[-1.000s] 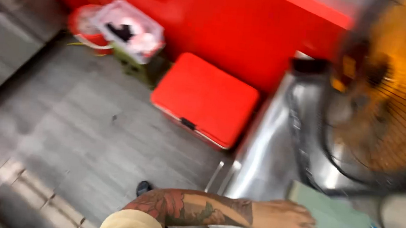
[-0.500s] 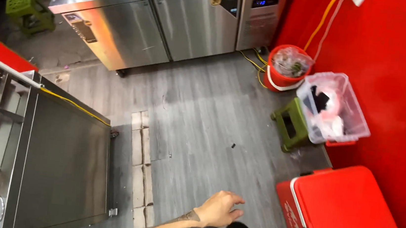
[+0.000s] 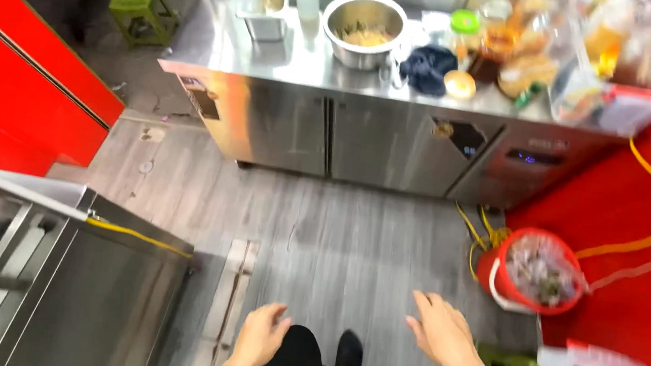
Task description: Preparing a mixed salad by adding seasonings and ingredients to a bowl, mixing by hand with a glove, and packaging it for a customer before receiving payment.
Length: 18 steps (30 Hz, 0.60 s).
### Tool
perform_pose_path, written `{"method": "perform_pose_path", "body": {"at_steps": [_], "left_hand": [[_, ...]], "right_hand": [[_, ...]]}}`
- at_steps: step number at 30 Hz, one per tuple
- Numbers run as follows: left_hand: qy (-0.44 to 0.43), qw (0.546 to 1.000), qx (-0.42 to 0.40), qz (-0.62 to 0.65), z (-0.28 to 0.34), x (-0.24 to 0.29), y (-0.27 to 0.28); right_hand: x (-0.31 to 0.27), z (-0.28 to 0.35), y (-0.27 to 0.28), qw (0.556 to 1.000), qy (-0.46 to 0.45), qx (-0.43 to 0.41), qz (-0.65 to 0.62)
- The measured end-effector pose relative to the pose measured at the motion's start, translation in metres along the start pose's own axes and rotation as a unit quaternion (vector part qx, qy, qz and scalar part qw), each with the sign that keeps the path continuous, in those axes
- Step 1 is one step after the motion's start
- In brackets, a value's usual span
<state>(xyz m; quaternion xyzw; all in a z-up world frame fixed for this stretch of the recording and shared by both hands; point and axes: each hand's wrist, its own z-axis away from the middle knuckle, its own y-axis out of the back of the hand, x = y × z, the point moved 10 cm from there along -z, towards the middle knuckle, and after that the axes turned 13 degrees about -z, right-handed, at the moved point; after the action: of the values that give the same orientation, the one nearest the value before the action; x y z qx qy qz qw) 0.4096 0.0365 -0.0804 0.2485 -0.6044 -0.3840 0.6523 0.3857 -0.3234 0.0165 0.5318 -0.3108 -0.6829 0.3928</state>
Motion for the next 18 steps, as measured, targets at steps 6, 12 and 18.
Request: {"method": "perform_pose_path", "body": {"at_steps": [6, 12, 18], "left_hand": [[0.214, 0.974, -0.013, -0.073, -0.131, -0.174, -0.052], [0.184, 0.981, 0.053, -0.023, -0.306, -0.072, 0.047], [0.158, 0.97, 0.185, 0.004, -0.434, -0.037, 0.132]], "right_hand": [[-0.148, -0.263, 0.162, 0.945, 0.276, 0.166, -0.053], [-0.166, -0.489, 0.246, 0.92, 0.256, 0.254, -0.155], [-0.218, -0.734, 0.344, 0.853, 0.372, 0.348, -0.111]]}}
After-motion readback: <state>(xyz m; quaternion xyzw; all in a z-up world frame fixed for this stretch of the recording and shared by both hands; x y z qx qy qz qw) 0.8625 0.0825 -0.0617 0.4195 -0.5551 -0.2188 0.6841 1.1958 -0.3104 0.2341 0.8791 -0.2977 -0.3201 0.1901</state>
